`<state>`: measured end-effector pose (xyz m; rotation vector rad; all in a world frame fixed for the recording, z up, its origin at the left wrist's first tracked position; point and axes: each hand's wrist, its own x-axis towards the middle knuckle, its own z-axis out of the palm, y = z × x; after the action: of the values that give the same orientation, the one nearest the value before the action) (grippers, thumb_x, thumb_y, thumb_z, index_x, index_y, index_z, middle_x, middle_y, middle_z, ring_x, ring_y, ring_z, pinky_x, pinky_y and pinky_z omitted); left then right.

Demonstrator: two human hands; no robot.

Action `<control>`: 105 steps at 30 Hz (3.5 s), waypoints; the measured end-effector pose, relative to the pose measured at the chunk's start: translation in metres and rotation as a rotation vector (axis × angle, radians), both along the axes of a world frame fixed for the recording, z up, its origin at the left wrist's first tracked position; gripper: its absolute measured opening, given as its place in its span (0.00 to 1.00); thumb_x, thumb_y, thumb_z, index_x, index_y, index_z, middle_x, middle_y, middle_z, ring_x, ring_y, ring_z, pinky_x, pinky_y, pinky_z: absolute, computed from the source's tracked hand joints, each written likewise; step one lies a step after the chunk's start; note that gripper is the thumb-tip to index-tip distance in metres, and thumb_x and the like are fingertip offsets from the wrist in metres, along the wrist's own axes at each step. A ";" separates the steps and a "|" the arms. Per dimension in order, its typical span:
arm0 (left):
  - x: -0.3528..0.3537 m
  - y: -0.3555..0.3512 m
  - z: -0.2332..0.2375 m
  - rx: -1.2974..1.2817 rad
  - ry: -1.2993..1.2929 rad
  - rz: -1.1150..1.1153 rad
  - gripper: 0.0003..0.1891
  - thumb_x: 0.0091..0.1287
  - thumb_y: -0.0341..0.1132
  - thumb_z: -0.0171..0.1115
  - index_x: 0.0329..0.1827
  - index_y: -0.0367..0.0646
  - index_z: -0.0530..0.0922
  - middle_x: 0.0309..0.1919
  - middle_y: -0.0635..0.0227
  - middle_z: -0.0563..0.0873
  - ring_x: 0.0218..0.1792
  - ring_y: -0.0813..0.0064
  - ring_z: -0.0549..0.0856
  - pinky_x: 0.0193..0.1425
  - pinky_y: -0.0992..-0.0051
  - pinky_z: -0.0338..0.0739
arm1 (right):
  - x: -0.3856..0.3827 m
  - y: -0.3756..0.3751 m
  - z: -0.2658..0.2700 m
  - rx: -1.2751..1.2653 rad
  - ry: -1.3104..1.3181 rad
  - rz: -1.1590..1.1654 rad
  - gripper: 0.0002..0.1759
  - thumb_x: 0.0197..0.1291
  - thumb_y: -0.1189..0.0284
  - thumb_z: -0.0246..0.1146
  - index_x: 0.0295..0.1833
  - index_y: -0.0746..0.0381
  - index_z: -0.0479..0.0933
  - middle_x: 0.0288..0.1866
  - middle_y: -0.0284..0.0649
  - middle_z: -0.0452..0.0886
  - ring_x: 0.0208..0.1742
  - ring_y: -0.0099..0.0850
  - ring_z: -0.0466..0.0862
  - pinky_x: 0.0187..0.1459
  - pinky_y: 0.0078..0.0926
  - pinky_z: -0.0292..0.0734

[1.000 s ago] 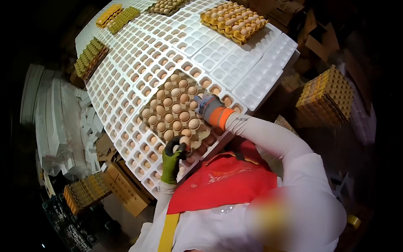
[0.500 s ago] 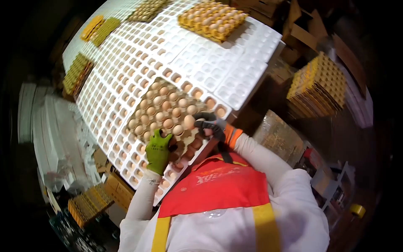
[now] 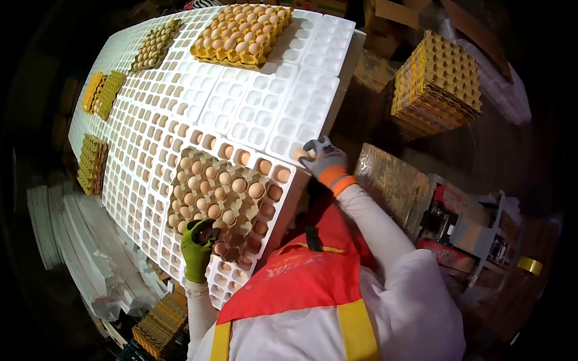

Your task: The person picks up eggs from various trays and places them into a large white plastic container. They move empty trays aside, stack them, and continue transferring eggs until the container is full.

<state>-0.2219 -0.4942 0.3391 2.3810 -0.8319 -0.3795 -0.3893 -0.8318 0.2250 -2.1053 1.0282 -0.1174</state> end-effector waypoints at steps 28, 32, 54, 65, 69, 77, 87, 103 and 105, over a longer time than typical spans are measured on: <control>0.048 -0.302 -0.099 -0.356 -0.170 -0.183 0.19 0.62 0.25 0.61 0.57 0.47 0.82 0.52 0.60 0.84 0.53 0.51 0.81 0.56 0.60 0.76 | 0.080 -0.071 -0.047 -0.434 -0.140 -0.313 0.36 0.64 0.59 0.65 0.76 0.58 0.69 0.81 0.44 0.59 0.79 0.50 0.58 0.78 0.44 0.55; 0.055 -0.304 -0.145 -0.177 -0.402 -0.275 0.25 0.58 0.27 0.61 0.61 0.50 0.81 0.59 0.60 0.82 0.57 0.51 0.80 0.61 0.57 0.73 | 0.082 -0.067 -0.048 -0.472 0.016 -0.267 0.39 0.63 0.57 0.67 0.77 0.58 0.68 0.85 0.46 0.51 0.83 0.46 0.51 0.82 0.42 0.48; -0.028 0.072 -0.046 -0.145 -0.081 0.407 0.21 0.56 0.30 0.71 0.55 0.47 0.84 0.46 0.61 0.86 0.44 0.60 0.85 0.47 0.65 0.80 | 0.158 0.137 0.050 -0.694 -0.174 0.949 0.24 0.50 0.63 0.74 0.55 0.49 0.81 0.52 0.40 0.79 0.53 0.41 0.80 0.54 0.39 0.76; -0.018 0.013 -0.082 0.375 -0.421 0.211 0.12 0.58 0.30 0.62 0.46 0.45 0.77 0.45 0.60 0.79 0.45 0.60 0.81 0.42 0.64 0.77 | 0.127 0.130 0.057 0.583 -0.371 0.689 0.32 0.49 0.71 0.77 0.61 0.57 0.74 0.57 0.42 0.77 0.54 0.36 0.83 0.55 0.32 0.81; -0.005 0.039 -0.072 -0.103 -0.359 0.267 0.18 0.60 0.31 0.67 0.55 0.45 0.80 0.45 0.60 0.84 0.43 0.59 0.85 0.42 0.65 0.80 | 0.134 0.184 0.057 -0.629 0.223 1.176 0.24 0.51 0.65 0.74 0.55 0.52 0.79 0.56 0.43 0.77 0.55 0.44 0.82 0.51 0.40 0.81; 0.013 0.036 -0.042 -0.384 0.183 0.385 0.18 0.62 0.35 0.67 0.56 0.47 0.82 0.50 0.62 0.81 0.48 0.66 0.84 0.48 0.68 0.83 | 0.122 0.139 0.046 -0.028 -0.188 0.858 0.19 0.55 0.60 0.72 0.52 0.51 0.81 0.50 0.38 0.81 0.49 0.39 0.84 0.49 0.37 0.81; 0.005 -0.006 -0.096 -0.025 -0.192 0.201 0.11 0.63 0.30 0.61 0.49 0.45 0.78 0.44 0.58 0.80 0.44 0.53 0.82 0.40 0.56 0.78 | 0.128 0.185 0.047 -0.573 0.072 1.039 0.10 0.61 0.70 0.62 0.48 0.53 0.81 0.50 0.41 0.78 0.49 0.39 0.83 0.43 0.36 0.81; 0.017 0.005 -0.075 -0.063 -0.036 0.171 0.19 0.58 0.37 0.72 0.53 0.47 0.81 0.50 0.59 0.82 0.48 0.51 0.82 0.49 0.57 0.78 | 0.112 0.145 0.045 0.375 -0.332 0.734 0.25 0.55 0.67 0.74 0.60 0.56 0.79 0.52 0.37 0.82 0.52 0.31 0.85 0.52 0.31 0.81; 0.015 -0.001 -0.074 -0.006 -0.122 0.149 0.20 0.57 0.36 0.72 0.54 0.48 0.80 0.49 0.58 0.82 0.49 0.52 0.83 0.49 0.57 0.78 | 0.105 0.128 0.046 0.868 -0.181 0.539 0.27 0.56 0.71 0.74 0.63 0.59 0.80 0.51 0.36 0.84 0.53 0.23 0.83 0.53 0.22 0.80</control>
<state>-0.2072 -0.4954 0.2653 2.4617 -0.7013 -0.1728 -0.2845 -0.7036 0.2707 -1.4501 0.2724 0.3430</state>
